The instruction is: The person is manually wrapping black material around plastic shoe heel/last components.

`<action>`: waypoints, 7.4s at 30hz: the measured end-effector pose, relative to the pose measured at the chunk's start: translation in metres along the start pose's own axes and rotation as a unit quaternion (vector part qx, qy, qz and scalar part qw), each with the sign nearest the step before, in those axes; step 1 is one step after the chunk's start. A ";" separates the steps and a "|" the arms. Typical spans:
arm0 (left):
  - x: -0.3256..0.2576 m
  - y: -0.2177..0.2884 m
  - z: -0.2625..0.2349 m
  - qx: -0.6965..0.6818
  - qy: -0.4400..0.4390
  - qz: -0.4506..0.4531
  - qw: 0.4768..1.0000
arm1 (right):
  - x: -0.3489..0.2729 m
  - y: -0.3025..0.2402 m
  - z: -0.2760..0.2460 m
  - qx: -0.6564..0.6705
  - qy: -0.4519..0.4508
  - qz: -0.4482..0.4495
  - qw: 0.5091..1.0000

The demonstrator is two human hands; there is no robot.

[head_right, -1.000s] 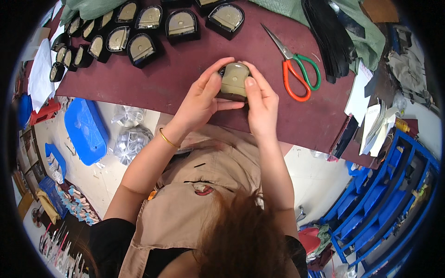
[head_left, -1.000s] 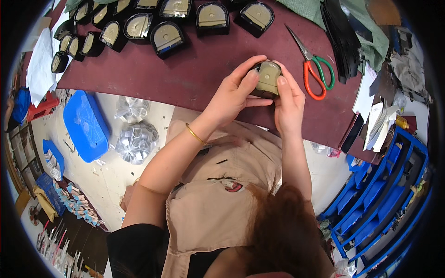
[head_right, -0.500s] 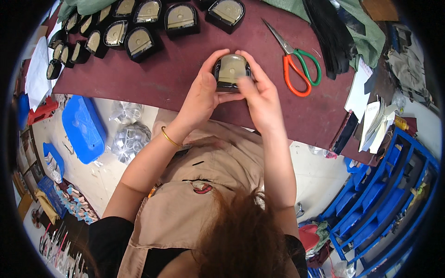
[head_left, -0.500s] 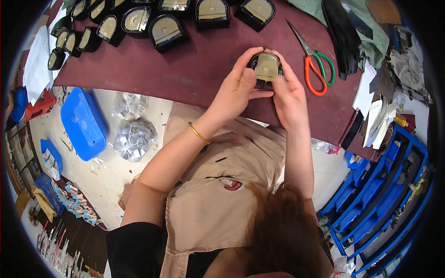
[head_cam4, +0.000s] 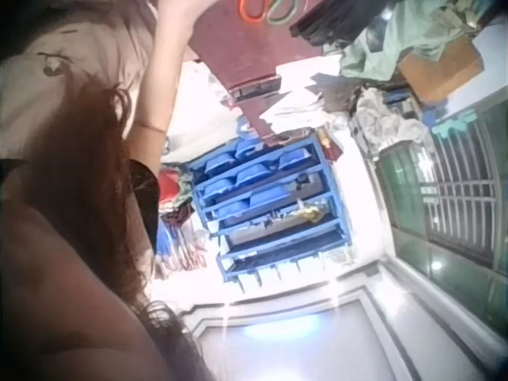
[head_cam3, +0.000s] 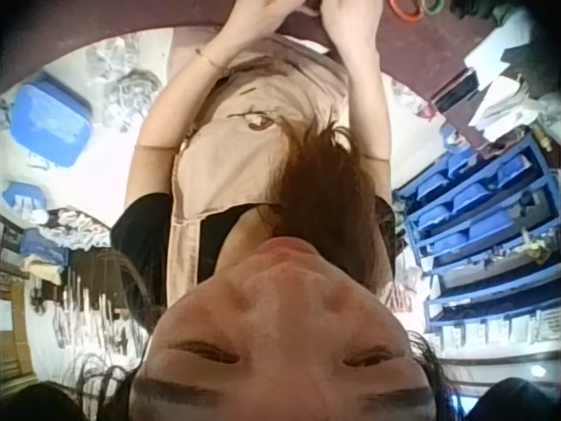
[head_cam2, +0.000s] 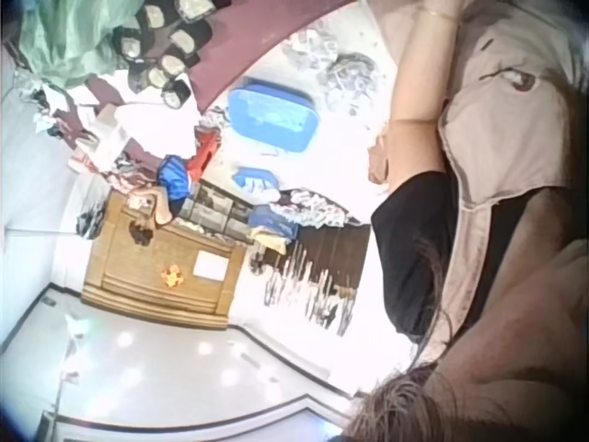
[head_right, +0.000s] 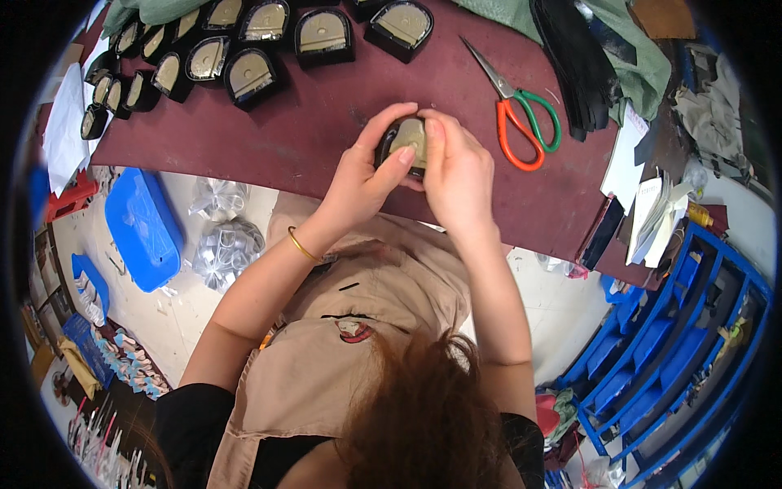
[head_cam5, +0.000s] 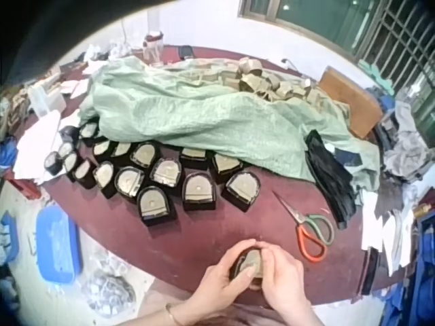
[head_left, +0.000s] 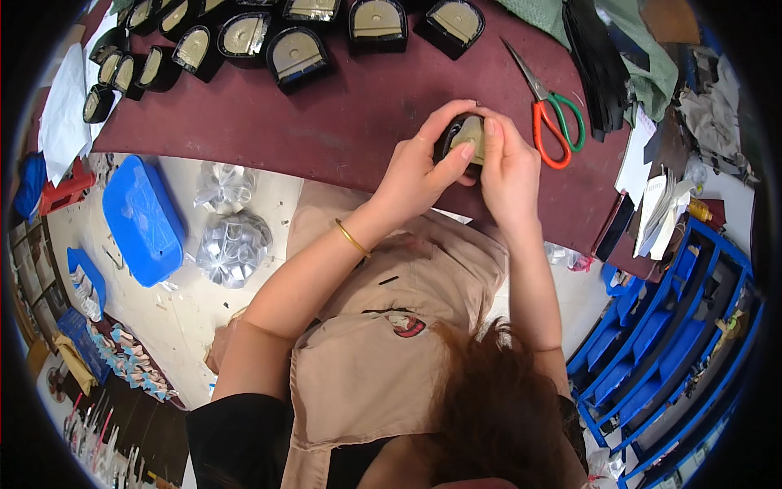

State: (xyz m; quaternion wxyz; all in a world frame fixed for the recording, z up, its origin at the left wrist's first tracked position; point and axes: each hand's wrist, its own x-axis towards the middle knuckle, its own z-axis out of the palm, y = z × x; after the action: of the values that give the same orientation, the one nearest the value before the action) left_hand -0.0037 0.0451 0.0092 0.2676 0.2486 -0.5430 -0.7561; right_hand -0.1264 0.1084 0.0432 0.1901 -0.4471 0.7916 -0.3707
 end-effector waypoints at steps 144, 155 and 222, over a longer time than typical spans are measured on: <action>-0.001 0.020 -0.044 0.263 0.186 0.186 0.928 | 0.187 0.068 -0.172 0.279 -0.025 0.036 0.959; 0.041 0.067 0.050 0.007 0.036 0.034 0.999 | 0.026 -0.011 -0.077 0.546 -0.097 0.062 0.830; 0.051 0.171 -0.080 -0.203 0.045 0.135 0.969 | 0.126 -0.029 -0.162 0.884 -0.029 -0.190 0.425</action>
State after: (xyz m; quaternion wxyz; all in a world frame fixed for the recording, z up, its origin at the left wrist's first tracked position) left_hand 0.0355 -0.0896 0.1449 0.4365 0.1469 -0.3942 -0.7953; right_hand -0.2788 0.0600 0.1752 0.4287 -0.1830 -0.0817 -0.8809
